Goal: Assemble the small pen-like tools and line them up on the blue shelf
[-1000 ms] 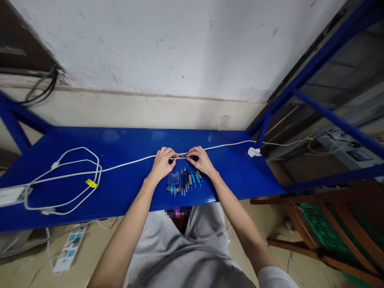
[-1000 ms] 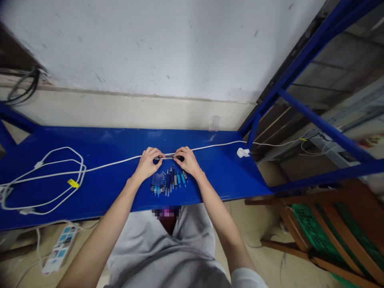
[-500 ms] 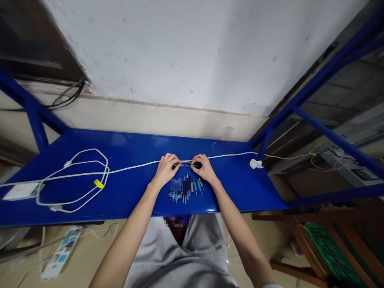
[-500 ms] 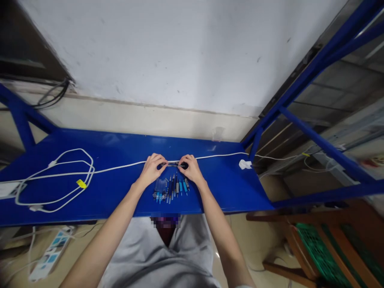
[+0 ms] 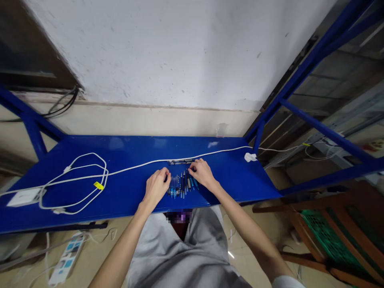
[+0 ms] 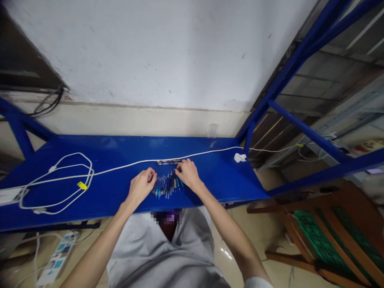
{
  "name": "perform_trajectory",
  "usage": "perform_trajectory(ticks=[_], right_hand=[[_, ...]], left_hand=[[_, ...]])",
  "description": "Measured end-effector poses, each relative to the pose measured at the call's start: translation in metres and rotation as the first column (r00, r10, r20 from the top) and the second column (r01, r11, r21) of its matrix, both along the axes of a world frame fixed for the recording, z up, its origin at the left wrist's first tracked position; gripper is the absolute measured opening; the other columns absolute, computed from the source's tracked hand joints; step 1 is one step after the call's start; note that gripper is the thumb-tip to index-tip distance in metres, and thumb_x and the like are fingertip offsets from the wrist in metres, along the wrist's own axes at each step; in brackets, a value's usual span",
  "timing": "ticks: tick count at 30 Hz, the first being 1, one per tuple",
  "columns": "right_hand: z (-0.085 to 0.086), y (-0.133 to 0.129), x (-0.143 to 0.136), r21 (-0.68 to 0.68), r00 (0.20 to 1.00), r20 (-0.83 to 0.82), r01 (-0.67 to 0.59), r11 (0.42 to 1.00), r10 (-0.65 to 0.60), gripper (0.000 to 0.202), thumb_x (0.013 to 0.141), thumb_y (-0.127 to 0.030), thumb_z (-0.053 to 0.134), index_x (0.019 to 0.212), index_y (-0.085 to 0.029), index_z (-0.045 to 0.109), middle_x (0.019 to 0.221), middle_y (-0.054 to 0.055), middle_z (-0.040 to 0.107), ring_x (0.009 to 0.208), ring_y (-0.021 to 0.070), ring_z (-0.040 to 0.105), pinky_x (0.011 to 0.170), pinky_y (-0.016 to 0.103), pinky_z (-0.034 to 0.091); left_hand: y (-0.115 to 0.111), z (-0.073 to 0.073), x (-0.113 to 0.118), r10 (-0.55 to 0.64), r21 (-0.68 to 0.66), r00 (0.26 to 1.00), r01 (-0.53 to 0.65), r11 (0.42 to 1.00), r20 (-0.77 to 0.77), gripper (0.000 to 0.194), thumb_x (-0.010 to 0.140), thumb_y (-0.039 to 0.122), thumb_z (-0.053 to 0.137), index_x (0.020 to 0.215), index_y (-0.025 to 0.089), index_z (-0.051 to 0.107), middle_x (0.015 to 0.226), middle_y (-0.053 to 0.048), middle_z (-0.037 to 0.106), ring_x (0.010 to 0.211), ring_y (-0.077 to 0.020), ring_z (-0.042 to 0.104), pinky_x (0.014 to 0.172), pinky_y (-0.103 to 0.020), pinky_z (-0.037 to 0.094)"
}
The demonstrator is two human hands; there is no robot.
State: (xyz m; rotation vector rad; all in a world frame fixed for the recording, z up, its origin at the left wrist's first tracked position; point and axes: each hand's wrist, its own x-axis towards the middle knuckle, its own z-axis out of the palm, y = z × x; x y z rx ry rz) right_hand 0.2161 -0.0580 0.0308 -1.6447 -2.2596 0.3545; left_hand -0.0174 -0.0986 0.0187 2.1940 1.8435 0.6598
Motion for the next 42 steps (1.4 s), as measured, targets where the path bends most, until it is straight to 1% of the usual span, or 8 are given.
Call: perform_trajectory(ticks=[4,12,16,20,23,25,33,42], right_hand=[[0.007,0.001,-0.015,-0.027,0.993,0.122,0.01,1.0,-0.007,0.018,0.095,-0.031,0.065,0.084,-0.02,0.072,0.099,0.008,0.074,0.101,0.0255,0.06,0.086,0.034,0.041],[0.004,-0.002,-0.034,-0.022,0.953,0.294,0.084,0.996,-0.074,0.028,0.101,-0.029,0.05,0.1,-0.013,0.074,0.11,0.016,0.075,0.112,0.0306,0.061,0.094,0.039,0.043],[0.003,0.001,-0.039,-0.032,0.943,0.322,0.104,0.994,-0.088,0.03,0.101,-0.025,0.047,0.101,-0.012,0.074,0.112,0.018,0.075,0.113,0.0308,0.061,0.095,0.039,0.043],[0.004,0.002,-0.039,-0.055,0.946,0.307,0.127,0.99,-0.104,0.028,0.099,-0.023,0.049,0.097,-0.013,0.075,0.109,0.017,0.076,0.111,0.0308,0.062,0.094,0.038,0.043],[0.005,0.004,-0.037,-0.063,0.955,0.276,0.133,0.989,-0.111,0.027,0.098,-0.023,0.051,0.093,-0.013,0.075,0.104,0.018,0.077,0.108,0.0314,0.064,0.091,0.037,0.044],[0.005,0.005,-0.037,-0.063,0.96,0.251,0.14,0.988,-0.12,0.026,0.097,-0.023,0.053,0.091,-0.014,0.076,0.101,0.019,0.077,0.107,0.0316,0.065,0.089,0.037,0.044],[0.003,0.01,-0.035,-0.063,0.972,0.202,0.139,0.988,-0.123,0.025,0.095,-0.024,0.056,0.086,-0.014,0.077,0.095,0.019,0.077,0.102,0.0322,0.067,0.084,0.036,0.046],[-0.004,0.017,-0.024,-0.071,0.986,0.015,0.168,0.983,-0.167,0.021,0.091,-0.026,0.06,0.076,-0.018,0.071,0.083,0.012,0.074,0.087,0.0261,0.067,0.073,0.031,0.042]], left_hand=[[-0.004,-0.007,0.004,-0.048,0.112,0.996,0.057,0.992,-0.075,0.024,0.097,0.029,0.051,0.074,0.024,0.05,0.081,-0.005,0.062,0.087,-0.025,0.057,0.076,-0.035,0.041],[-0.005,-0.012,0.003,0.034,0.125,0.998,-0.026,0.992,-0.061,0.025,0.093,0.033,0.059,0.072,0.024,0.051,0.091,-0.006,0.063,0.098,-0.0289,0.056,0.085,-0.043,0.046],[-0.007,-0.013,0.003,0.077,0.157,0.997,-0.07,0.985,-0.033,0.024,0.09,0.031,0.061,0.071,0.022,0.052,0.109,-0.01,0.065,0.12,-0.0343,0.054,0.099,-0.052,0.047],[-0.009,-0.012,0.004,0.06,0.173,0.998,-0.058,0.983,-0.005,0.023,0.09,0.026,0.061,0.069,0.02,0.052,0.145,-0.012,0.054,0.153,-0.0414,0.027,0.12,-0.073,0.024],[-0.01,-0.01,0.004,0.031,0.137,0.999,-0.034,0.99,0.023,0.022,0.089,0.024,0.061,0.069,0.018,0.053,0.167,-0.01,0.033,0.16,-0.0464,0.004,0.115,-0.085,0.015],[-0.009,-0.009,0.003,0.022,0.121,0.999,-0.027,0.992,0.047,0.022,0.088,0.024,0.064,0.069,0.018,0.055,0.172,-0.007,0.024,0.159,-0.0495,-0.003,0.112,-0.089,0.014],[-0.008,-0.012,-0.001,0.04,0.051,0.989,-0.047,0.998,0.139,0.022,0.087,0.024,0.067,0.069,0.016,0.058,0.175,-0.003,0.015,0.157,-0.0555,-0.004,0.109,-0.09,0.02],[-0.007,-0.019,-0.003,0.061,0.117,0.99,-0.077,0.99,0.13,0.029,0.092,0.031,0.065,0.067,0.019,0.057,0.167,-0.007,0.038,0.161,-0.0422,0.01,0.12,-0.079,0.017]])
